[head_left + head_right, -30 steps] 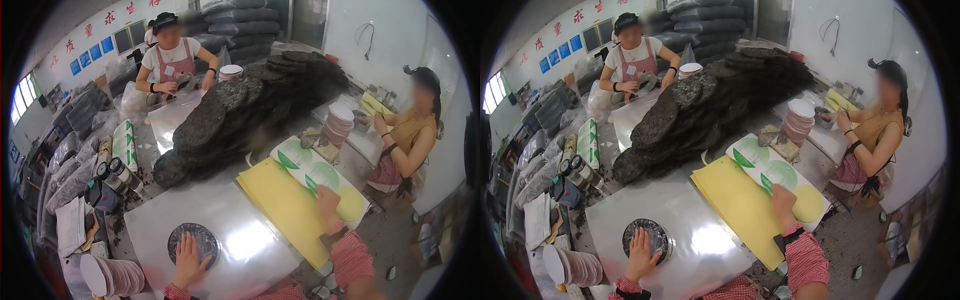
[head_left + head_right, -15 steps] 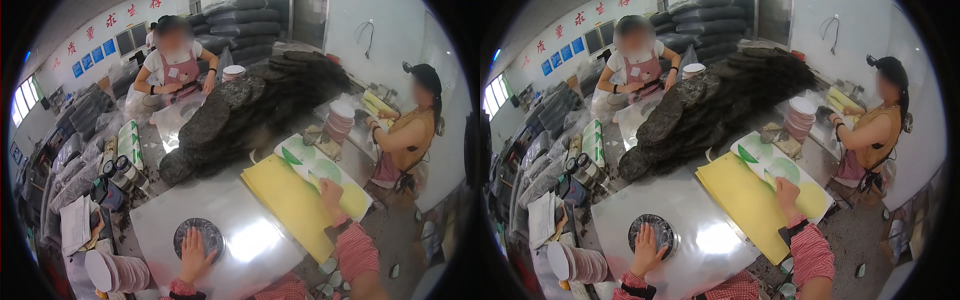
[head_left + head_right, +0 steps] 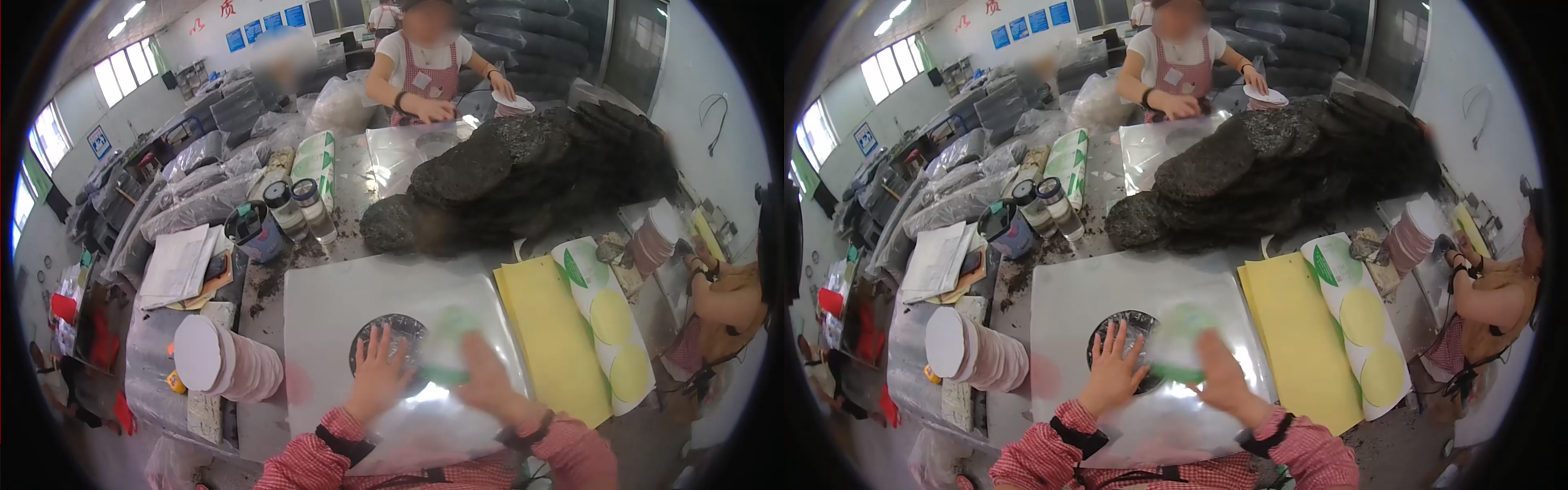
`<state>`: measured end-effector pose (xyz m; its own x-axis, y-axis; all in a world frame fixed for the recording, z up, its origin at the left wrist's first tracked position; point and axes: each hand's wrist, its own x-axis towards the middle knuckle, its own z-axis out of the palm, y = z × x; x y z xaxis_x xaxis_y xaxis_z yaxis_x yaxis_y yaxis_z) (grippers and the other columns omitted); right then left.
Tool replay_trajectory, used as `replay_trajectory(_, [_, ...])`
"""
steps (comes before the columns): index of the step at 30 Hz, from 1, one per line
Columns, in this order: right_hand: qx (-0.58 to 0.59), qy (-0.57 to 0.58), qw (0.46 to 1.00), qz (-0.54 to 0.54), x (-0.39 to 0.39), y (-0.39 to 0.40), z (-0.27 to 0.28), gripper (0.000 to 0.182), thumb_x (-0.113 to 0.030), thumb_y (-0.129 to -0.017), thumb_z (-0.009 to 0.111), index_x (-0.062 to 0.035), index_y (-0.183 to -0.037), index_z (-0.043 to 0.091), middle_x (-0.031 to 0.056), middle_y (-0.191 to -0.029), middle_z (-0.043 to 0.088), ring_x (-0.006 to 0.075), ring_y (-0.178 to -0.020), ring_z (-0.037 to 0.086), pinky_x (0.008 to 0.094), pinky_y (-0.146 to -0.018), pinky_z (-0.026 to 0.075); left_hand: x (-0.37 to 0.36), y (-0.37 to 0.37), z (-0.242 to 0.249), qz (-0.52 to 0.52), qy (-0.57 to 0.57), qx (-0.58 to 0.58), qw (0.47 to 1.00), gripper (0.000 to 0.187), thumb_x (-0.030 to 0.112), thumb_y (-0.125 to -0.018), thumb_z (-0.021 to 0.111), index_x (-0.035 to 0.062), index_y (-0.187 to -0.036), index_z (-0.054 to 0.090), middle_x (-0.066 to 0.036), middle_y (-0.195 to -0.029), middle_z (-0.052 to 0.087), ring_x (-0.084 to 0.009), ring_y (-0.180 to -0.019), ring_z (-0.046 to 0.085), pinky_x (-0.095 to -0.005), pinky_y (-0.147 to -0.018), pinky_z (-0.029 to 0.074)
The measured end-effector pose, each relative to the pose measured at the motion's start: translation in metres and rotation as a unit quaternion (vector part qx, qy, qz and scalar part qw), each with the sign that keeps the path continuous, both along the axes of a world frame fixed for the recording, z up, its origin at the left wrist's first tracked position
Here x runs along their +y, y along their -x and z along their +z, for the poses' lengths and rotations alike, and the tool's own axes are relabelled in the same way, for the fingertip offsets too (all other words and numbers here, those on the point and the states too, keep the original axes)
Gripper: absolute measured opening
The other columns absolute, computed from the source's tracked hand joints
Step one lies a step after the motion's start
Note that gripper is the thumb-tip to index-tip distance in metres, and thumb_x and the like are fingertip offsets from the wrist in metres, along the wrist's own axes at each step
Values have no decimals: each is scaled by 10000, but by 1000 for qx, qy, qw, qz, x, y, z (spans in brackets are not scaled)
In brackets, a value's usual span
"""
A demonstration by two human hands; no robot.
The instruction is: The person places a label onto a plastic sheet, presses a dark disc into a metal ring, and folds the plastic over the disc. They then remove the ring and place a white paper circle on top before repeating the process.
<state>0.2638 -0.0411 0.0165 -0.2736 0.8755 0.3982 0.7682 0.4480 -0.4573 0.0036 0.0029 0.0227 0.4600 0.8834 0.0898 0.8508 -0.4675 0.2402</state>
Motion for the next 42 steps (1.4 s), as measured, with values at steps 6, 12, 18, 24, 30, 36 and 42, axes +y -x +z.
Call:
replay_trajectory(6, [-90,29,983,155,25,77,25,992,-591,-814,693,136,-1427,410,338,-1475,428,444,-1422,389,544,-1193,274,-10,15,-26,-62,93,-239,965,615,376,-895,695,146,-1439,525,-84,-1460,547,-279,-1381,473,-459,-1172,318])
replay_trajectory(12, [204,196,952,118,63,108,19,851,-537,-959,560,75,-1504,328,300,-1508,415,433,-1448,344,541,-1195,247,-2,15,-16,-70,117,-284,949,703,299,-829,786,71,-1428,497,-115,-1436,545,-279,-1337,510,-428,-1113,401])
replay_trajectory(18, [-45,71,985,154,63,125,12,736,-446,-972,565,-65,-1553,323,244,-1598,300,407,-1483,290,611,-1184,204,3,43,11,114,253,-745,606,610,151,-989,546,-2,-1530,311,-197,-1509,428,-302,-1393,438,-394,-1164,330])
replay_trajectory(24, [-91,72,976,182,61,122,1,623,-447,-944,602,-115,-1459,491,205,-1603,314,399,-1508,235,678,-1173,152,6,27,12,100,200,-536,814,477,155,-1030,462,-26,-1470,433,-176,-1531,430,-269,-1447,378,-367,-1182,290])
replay_trajectory(30, [171,176,963,-108,89,110,12,377,-210,-922,643,-77,-1275,636,196,-1113,697,395,-998,666,426,-851,535,-6,7,3,-82,-21,8,996,815,551,-882,669,71,-1497,436,-223,-1584,331,-475,-1475,250,-631,-1178,177])
replay_trajectory(36, [188,-157,967,69,15,106,63,270,-63,-814,728,-101,-1080,752,130,-978,742,295,-834,725,364,-725,583,-12,18,-16,-137,215,-140,957,720,345,-874,677,46,-1486,443,-223,-1519,439,-454,-1458,310,-562,-1198,216])
replay_trajectory(42, [391,103,892,-202,-30,20,10,214,-42,-944,649,34,-1136,708,125,-980,762,162,-854,713,276,-741,556,-77,55,46,-134,-110,-336,926,513,156,-800,674,-24,-1275,600,-194,-1290,634,-398,-1220,602,-474,-1040,476])
